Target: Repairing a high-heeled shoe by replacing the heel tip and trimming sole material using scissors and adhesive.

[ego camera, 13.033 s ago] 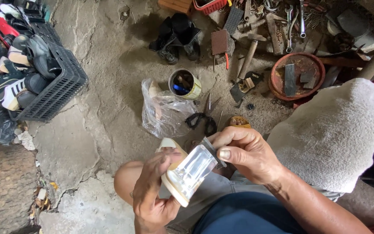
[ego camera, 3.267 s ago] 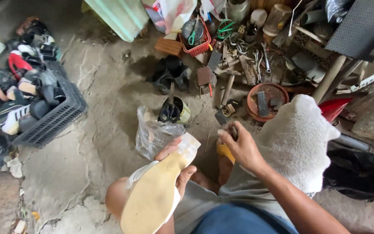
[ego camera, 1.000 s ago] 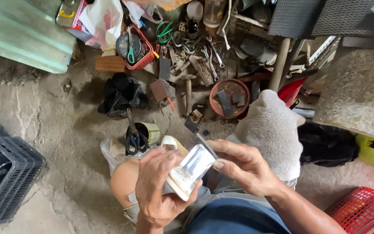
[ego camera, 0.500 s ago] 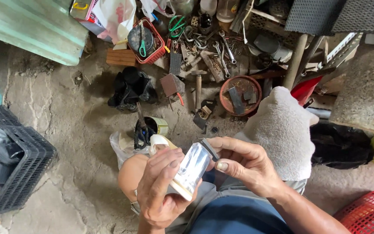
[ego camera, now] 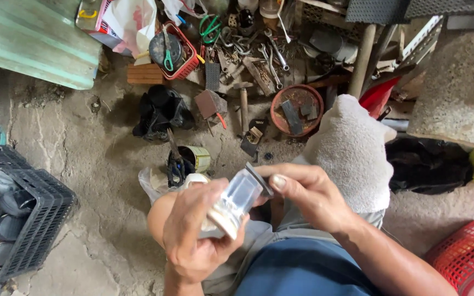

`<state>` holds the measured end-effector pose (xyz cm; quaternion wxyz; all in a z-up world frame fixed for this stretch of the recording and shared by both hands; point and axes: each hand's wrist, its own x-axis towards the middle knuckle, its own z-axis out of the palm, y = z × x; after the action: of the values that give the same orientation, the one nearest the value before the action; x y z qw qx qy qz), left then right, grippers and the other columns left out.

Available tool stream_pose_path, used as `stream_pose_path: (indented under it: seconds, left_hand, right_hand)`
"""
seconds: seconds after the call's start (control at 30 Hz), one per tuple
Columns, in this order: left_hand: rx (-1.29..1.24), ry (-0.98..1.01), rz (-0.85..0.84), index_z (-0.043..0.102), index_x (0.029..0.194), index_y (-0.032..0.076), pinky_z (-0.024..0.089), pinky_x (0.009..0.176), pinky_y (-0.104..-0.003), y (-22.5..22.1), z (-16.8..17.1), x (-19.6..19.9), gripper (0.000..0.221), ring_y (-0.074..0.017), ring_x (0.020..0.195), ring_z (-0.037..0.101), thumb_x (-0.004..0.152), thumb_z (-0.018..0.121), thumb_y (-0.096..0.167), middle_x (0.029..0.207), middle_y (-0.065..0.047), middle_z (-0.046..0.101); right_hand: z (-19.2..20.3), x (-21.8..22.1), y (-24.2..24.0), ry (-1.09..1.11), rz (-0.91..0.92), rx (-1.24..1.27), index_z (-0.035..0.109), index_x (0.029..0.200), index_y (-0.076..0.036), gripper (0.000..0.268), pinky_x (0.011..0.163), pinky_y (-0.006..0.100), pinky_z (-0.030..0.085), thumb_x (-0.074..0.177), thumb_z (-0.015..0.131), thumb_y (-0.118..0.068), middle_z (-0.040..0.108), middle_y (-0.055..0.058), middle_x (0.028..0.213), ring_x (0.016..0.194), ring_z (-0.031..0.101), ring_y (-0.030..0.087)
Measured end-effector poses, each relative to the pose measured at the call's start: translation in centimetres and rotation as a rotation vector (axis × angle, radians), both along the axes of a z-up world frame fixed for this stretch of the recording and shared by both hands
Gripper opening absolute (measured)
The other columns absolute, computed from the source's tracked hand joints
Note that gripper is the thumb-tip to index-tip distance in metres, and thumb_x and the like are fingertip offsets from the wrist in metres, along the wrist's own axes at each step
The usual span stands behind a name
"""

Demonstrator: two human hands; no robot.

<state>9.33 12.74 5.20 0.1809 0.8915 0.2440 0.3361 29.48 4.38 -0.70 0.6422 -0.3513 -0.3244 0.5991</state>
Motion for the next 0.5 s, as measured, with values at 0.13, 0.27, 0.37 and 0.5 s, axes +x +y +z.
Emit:
stream_pose_path:
  seconds: [0.13, 0.27, 0.37, 0.5]
  left_hand:
    - [-0.13, 0.011, -0.041, 0.056, 0.128, -0.003, 0.066, 0.081, -0.031, 1.1, 1.5, 1.6, 0.062, -0.0226, 0.094, 0.077, 0.075, 0.084, 0.011, 0.116, -0.017, 0.075]
    - [-0.193, 0.055, -0.034, 0.056, 0.127, -0.004, 0.066, 0.069, -0.027, 1.6, 2.7, 2.5, 0.063, -0.019, 0.084, 0.079, 0.073, 0.084, 0.008, 0.115, -0.016, 0.076]
    - [-0.214, 0.06, -0.043, 0.056, 0.127, -0.002, 0.066, 0.074, -0.027, 1.6, 2.8, 2.7, 0.063, -0.0198, 0.089, 0.079, 0.073, 0.085, 0.008, 0.117, -0.015, 0.076]
    - [-0.131, 0.081, -0.112, 0.053, 0.129, 0.002, 0.068, 0.085, -0.032, 1.7, 1.9, 2.2, 0.063, -0.0227, 0.101, 0.078, 0.076, 0.086, 0.016, 0.121, -0.015, 0.074]
  right_hand:
    - [-0.2, 0.2, 0.4, 0.171, -0.021, -0.139, 0.071, 0.124, 0.004, 0.034, 0.074, 0.034, 0.065, 0.097, 0.065, -0.016, 0.079, 0.021, 0.106, 0.081, 0.077, 0.025]
    - [-1.3, 0.2, 0.4, 0.362, -0.003, -0.142, 0.068, 0.123, 0.008, 0.031, 0.07, 0.033, 0.064, 0.099, 0.063, -0.012, 0.076, 0.022, 0.097, 0.074, 0.076, 0.026]
    - [-1.3, 0.3, 0.4, 0.377, -0.008, -0.144, 0.068, 0.122, 0.008, 0.031, 0.07, 0.033, 0.064, 0.1, 0.063, -0.013, 0.076, 0.022, 0.096, 0.074, 0.076, 0.026]
    - [-1.3, 0.6, 0.1, 0.367, -0.003, -0.125, 0.068, 0.122, 0.008, 0.032, 0.073, 0.035, 0.064, 0.099, 0.064, -0.014, 0.076, 0.021, 0.098, 0.079, 0.077, 0.026]
